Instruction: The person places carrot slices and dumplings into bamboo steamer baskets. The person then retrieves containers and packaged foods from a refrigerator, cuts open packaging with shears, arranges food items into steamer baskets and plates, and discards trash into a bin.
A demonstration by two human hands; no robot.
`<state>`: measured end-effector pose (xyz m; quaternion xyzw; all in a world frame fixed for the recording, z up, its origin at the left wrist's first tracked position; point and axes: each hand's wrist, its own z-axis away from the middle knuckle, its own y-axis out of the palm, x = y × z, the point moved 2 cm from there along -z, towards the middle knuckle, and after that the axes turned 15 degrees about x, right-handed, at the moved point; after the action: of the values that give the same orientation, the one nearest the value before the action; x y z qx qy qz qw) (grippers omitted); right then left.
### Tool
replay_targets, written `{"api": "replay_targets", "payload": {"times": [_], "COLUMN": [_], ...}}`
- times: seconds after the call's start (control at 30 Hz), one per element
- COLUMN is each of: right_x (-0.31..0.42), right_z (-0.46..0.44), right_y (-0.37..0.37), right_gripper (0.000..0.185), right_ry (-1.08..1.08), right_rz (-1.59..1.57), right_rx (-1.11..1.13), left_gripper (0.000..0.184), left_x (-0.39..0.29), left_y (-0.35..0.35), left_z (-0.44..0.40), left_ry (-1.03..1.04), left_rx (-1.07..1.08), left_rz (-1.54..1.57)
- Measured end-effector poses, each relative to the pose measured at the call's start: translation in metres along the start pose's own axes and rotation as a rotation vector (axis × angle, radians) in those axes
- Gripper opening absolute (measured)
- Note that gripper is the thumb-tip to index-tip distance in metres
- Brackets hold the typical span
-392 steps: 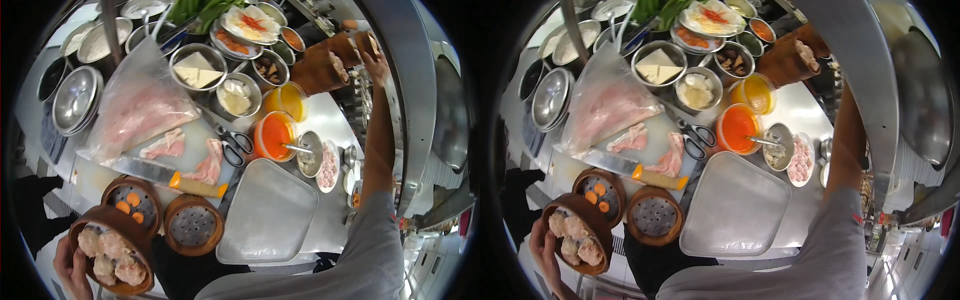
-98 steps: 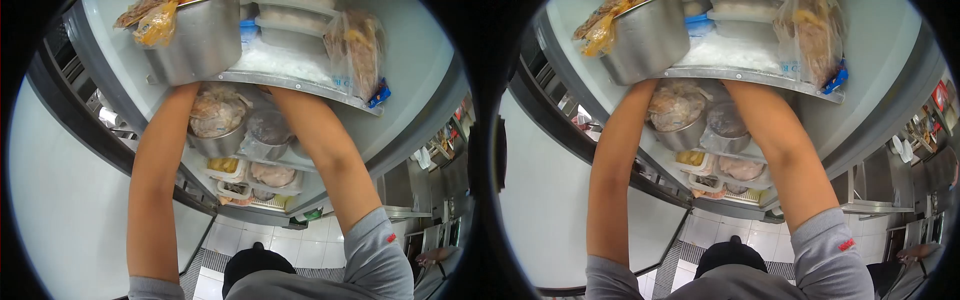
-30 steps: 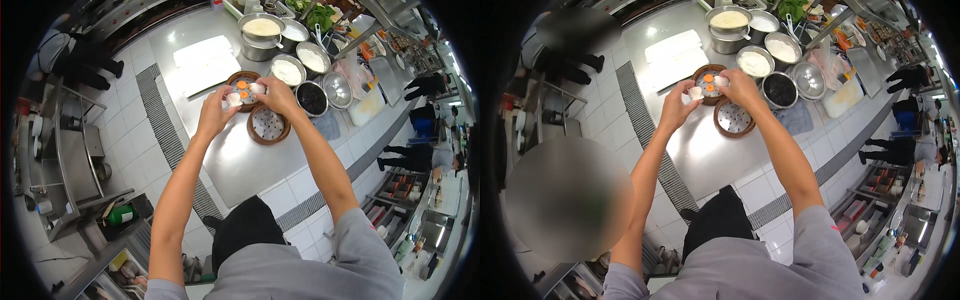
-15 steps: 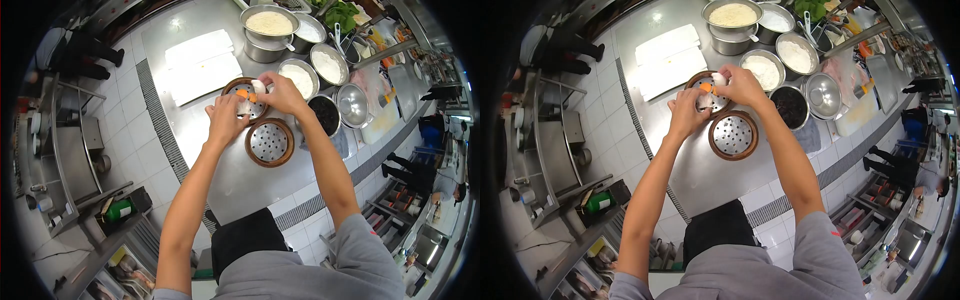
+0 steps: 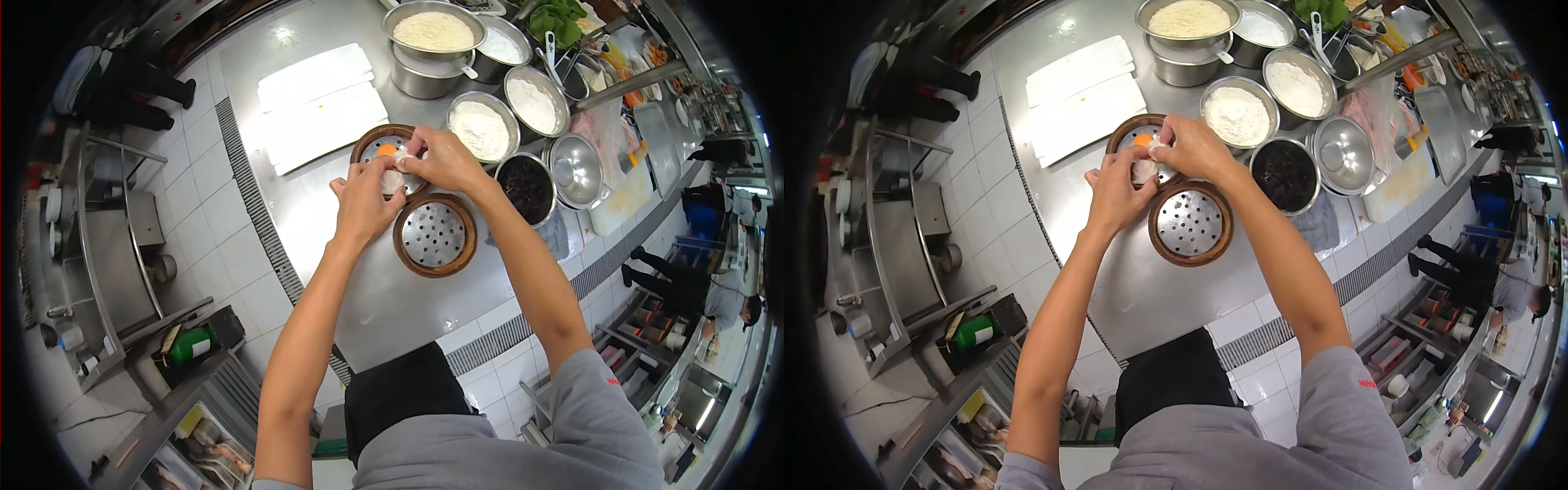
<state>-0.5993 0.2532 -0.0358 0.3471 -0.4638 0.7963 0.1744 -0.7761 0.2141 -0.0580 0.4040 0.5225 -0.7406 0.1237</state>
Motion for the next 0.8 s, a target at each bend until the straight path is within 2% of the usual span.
{"api": "replay_targets", "payload": {"times": [0.07,0.13,0.27,0.33,0.4,0.47,0.5,0.6,0.67,0.7,0.77,0.8], "right_x": [0.000,-0.001,0.013,0.029,0.029,0.020,0.019,0.019,0.024,0.027,0.023,0.020], "right_z": [0.000,-0.002,-0.002,0.001,0.002,0.001,0.001,0.001,0.002,0.002,-0.001,-0.004], "right_y": [0.003,0.004,-0.002,-0.003,0.000,0.007,0.008,0.005,-0.001,-0.004,-0.015,-0.018], "right_gripper": [0.032,0.031,0.031,0.032,0.034,0.037,0.037,0.039,0.038,0.038,0.036,0.036], "right_ry": [0.049,0.059,0.150,0.147,0.147,0.005,0.003,0.007,0.045,0.041,0.133,0.129], "right_rz": [0.084,0.130,0.248,0.288,0.328,0.416,0.416,0.402,0.272,0.272,-0.061,-0.062], "right_rx": [-0.071,-0.067,-0.011,-0.004,0.006,-0.044,-0.043,-0.083,-0.132,-0.127,-0.199,-0.195], "left_gripper": [0.044,0.048,0.051,0.051,0.050,0.049,0.047,0.044,0.045,0.047,0.056,0.056], "left_x": [0.002,0.001,0.004,0.003,0.003,0.002,0.003,0.008,0.013,0.012,0.017,0.017], "left_y": [-0.002,-0.005,-0.008,-0.009,-0.010,-0.012,-0.012,-0.020,-0.028,-0.032,-0.033,-0.034], "left_z": [0.001,-0.004,-0.008,-0.009,-0.009,-0.008,-0.007,-0.011,-0.020,-0.027,-0.041,-0.043], "left_ry": [0.015,-0.011,-0.001,0.064,0.041,0.017,0.047,0.107,0.135,0.173,0.191,0.187], "left_rx": [0.029,0.108,0.100,0.025,0.057,0.091,0.056,-0.014,-0.049,-0.004,0.115,0.113], "left_rz": [-0.019,-0.011,0.032,-0.003,-0.014,-0.025,-0.003,-0.029,-0.077,-0.149,-0.316,-0.317]}}
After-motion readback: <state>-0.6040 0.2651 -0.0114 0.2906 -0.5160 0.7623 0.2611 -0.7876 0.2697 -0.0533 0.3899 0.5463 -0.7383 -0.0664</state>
